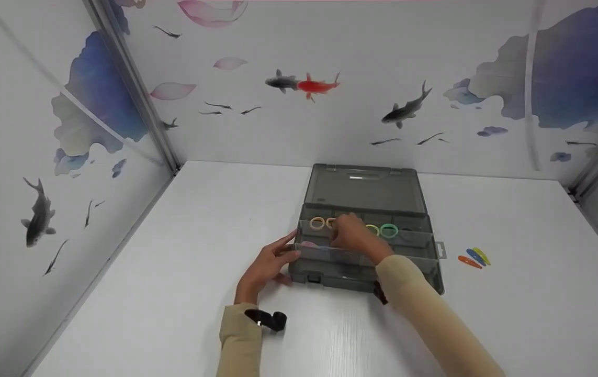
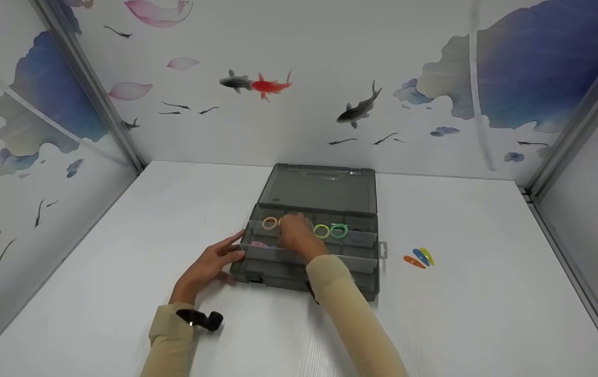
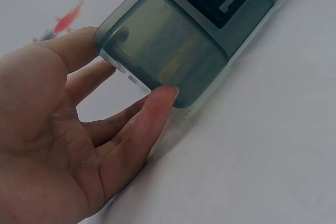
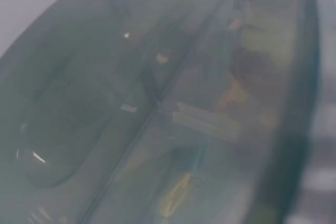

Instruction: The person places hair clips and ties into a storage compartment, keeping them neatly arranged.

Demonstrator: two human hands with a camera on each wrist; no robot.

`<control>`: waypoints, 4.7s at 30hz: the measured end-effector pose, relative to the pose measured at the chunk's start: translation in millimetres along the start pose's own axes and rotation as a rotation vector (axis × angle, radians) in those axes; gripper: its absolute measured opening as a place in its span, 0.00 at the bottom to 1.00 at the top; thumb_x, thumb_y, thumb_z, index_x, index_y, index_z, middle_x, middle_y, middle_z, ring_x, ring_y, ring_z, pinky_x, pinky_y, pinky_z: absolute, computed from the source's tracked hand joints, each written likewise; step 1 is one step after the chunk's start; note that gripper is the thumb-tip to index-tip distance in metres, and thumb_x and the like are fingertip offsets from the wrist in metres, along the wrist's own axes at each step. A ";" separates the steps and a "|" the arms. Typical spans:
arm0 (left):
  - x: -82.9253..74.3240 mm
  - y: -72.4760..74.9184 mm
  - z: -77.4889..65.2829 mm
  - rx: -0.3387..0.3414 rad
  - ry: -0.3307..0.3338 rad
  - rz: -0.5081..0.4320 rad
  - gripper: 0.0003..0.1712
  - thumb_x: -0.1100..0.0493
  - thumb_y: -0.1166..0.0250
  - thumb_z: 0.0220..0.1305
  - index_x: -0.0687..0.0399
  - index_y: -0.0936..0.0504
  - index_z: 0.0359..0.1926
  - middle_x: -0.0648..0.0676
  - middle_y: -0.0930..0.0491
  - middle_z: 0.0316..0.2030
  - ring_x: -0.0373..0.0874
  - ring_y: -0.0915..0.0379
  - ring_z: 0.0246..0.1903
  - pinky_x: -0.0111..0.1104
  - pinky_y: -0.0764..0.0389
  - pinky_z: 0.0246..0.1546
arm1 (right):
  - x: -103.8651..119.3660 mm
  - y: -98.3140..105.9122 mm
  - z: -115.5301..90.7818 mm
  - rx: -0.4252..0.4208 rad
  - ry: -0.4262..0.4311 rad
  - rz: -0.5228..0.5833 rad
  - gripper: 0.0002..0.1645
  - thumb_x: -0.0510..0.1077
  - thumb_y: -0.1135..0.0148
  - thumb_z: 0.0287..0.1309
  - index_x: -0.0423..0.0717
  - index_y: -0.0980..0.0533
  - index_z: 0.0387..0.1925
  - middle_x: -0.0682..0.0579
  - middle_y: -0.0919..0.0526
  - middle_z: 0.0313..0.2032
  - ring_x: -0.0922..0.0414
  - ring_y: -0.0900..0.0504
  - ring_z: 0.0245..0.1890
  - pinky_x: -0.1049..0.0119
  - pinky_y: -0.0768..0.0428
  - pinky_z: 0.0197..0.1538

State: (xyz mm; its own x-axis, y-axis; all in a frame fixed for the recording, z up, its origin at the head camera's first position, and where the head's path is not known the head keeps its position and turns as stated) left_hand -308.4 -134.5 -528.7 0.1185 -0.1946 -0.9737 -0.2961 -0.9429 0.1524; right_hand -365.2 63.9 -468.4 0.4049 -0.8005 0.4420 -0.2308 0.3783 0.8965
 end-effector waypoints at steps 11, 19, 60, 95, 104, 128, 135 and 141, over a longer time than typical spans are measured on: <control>0.0 2.9 -0.1 -0.005 -0.005 0.012 0.35 0.50 0.37 0.71 0.32 0.38 0.75 0.63 0.36 0.73 0.61 0.34 0.69 0.36 0.14 0.27 | 7.6 22.4 -11.3 0.045 0.062 0.148 0.12 0.38 0.33 0.59 0.38 0.13 0.44 0.41 0.17 0.55 0.46 0.17 0.51 0.49 0.16 0.52; 2.7 3.4 1.1 -0.007 -0.010 0.015 0.36 0.50 0.36 0.71 0.31 0.38 0.75 0.64 0.36 0.73 0.61 0.34 0.69 0.37 0.14 0.28 | 8.4 42.2 -22.9 0.032 0.121 0.139 0.12 0.39 0.33 0.62 0.36 0.15 0.44 0.37 0.20 0.59 0.39 0.24 0.63 0.43 0.23 0.63; 2.2 -1.0 -0.2 0.011 -0.007 0.013 0.38 0.47 0.36 0.70 0.34 0.40 0.77 0.64 0.37 0.73 0.61 0.34 0.69 0.38 0.13 0.29 | -202.0 107.0 -171.2 -0.213 -0.327 0.212 0.34 0.57 0.38 0.68 0.35 0.26 0.63 0.27 0.28 0.62 0.31 0.30 0.62 0.34 0.27 0.61; 2.1 -0.4 0.7 -0.004 0.009 0.020 0.36 0.48 0.36 0.70 0.31 0.38 0.75 0.63 0.36 0.72 0.61 0.34 0.69 0.38 0.13 0.29 | -267.0 83.5 -197.9 -0.083 -0.584 0.365 0.36 0.60 0.37 0.64 0.37 0.26 0.62 0.28 0.31 0.65 0.40 0.29 0.58 0.67 0.28 0.45; 2.2 -1.2 0.5 0.000 0.009 0.011 0.37 0.48 0.36 0.70 0.32 0.38 0.76 0.63 0.36 0.73 0.61 0.35 0.69 0.38 0.13 0.29 | -268.4 85.0 -197.6 -0.075 -0.602 0.360 0.36 0.60 0.39 0.66 0.36 0.26 0.62 0.28 0.31 0.66 0.37 0.30 0.59 0.56 0.25 0.53; 3.1 -1.1 0.3 0.008 -0.007 -0.012 0.38 0.48 0.36 0.70 0.33 0.39 0.76 0.63 0.38 0.73 0.61 0.36 0.71 0.37 0.14 0.27 | -263.1 88.0 -194.4 -0.102 -0.658 0.328 0.34 0.55 0.32 0.62 0.28 0.23 0.54 0.28 0.25 0.56 0.42 0.28 0.48 0.59 0.24 0.47; 2.9 -0.5 1.5 0.002 -0.010 0.001 0.37 0.49 0.36 0.71 0.33 0.39 0.76 0.64 0.37 0.73 0.61 0.35 0.70 0.38 0.14 0.28 | -261.1 90.0 -191.5 -0.102 -0.651 0.278 0.33 0.54 0.34 0.63 0.27 0.23 0.53 0.28 0.23 0.54 0.44 0.26 0.46 0.62 0.23 0.43; 2.1 -0.7 1.0 0.008 -0.012 0.004 0.36 0.48 0.36 0.70 0.32 0.38 0.76 0.64 0.37 0.73 0.61 0.35 0.69 0.37 0.14 0.28 | -262.5 88.7 -189.1 -0.100 -0.659 0.273 0.33 0.53 0.36 0.64 0.26 0.24 0.55 0.27 0.24 0.54 0.43 0.26 0.45 0.58 0.21 0.46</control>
State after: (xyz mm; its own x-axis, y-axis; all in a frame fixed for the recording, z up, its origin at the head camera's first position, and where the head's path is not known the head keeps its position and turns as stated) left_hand -308.9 -134.0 -531.1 0.1058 -0.1947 -0.9751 -0.3039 -0.9401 0.1547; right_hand -324.6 395.5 -498.9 -0.2809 -0.7735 0.5681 -0.1528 0.6205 0.7692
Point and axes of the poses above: each hand's wrist, its own z-axis towards the middle knuckle, its own y-axis out of the back of the hand, x = y × z, the point moved 5 cm from there along z, towards the middle knuckle
